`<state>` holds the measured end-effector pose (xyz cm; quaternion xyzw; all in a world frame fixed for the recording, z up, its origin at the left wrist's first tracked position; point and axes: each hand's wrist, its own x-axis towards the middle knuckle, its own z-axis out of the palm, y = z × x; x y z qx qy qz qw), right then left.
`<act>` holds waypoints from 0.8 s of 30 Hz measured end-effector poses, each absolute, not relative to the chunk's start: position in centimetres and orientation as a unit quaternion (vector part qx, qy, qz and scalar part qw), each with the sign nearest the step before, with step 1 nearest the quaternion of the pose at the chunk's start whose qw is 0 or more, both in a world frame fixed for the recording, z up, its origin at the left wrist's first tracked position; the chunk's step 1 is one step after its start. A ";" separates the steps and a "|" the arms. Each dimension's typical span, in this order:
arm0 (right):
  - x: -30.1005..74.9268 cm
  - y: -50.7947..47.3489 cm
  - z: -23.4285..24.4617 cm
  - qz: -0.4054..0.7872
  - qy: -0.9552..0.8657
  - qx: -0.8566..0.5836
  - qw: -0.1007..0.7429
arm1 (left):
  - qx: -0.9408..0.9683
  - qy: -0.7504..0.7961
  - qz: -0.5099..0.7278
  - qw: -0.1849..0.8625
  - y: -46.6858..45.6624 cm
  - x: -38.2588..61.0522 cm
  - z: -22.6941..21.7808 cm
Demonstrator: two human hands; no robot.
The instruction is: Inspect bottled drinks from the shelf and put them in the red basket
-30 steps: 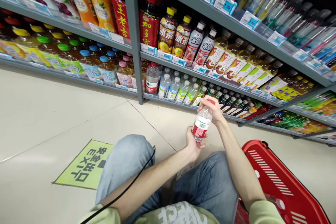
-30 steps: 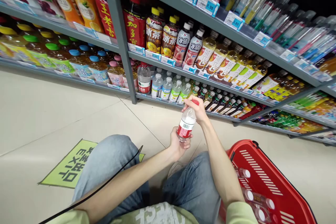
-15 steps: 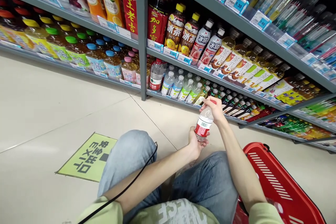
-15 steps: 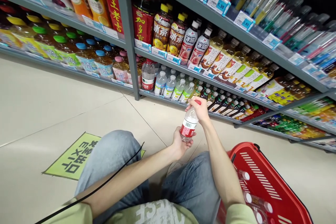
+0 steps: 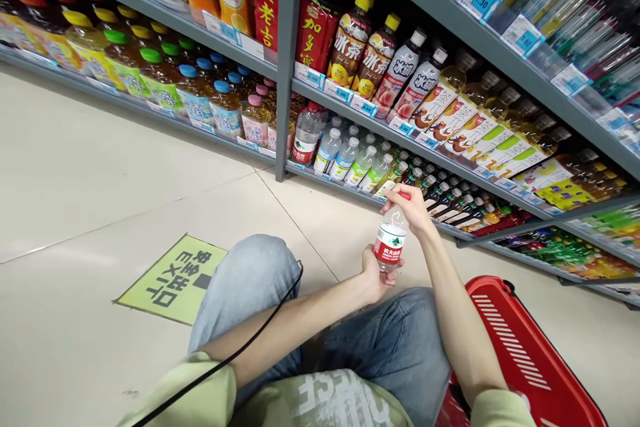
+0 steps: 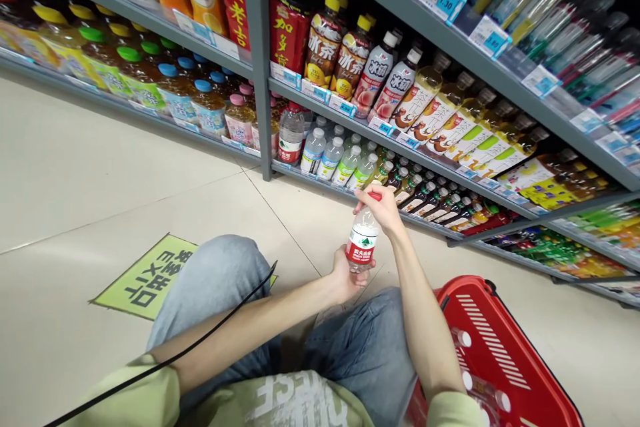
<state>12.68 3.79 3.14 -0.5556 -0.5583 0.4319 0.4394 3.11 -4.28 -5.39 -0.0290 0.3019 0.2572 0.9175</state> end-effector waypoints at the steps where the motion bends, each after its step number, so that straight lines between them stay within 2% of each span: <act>1: 12.6 3.7 3.2 0.432 -0.556 -0.554 0.444 | -0.028 0.290 0.250 0.923 -4.4 3.2 -5.5; 12: 12.2 3.4 3.9 0.379 -0.580 -0.551 0.465 | -0.030 0.288 0.247 0.925 -4.3 2.8 -5.2; 17: 11.7 3.8 3.4 0.392 -0.580 -0.543 0.464 | -0.008 0.344 0.301 0.889 -3.6 2.1 -4.7; 22: 11.7 3.5 4.2 0.333 -0.624 -0.551 0.443 | 0.027 0.388 0.388 0.836 -1.9 1.9 -4.9; 24: 11.8 2.9 4.6 0.360 -0.616 -0.544 0.442 | 0.052 0.408 0.408 0.815 -1.0 1.8 -5.3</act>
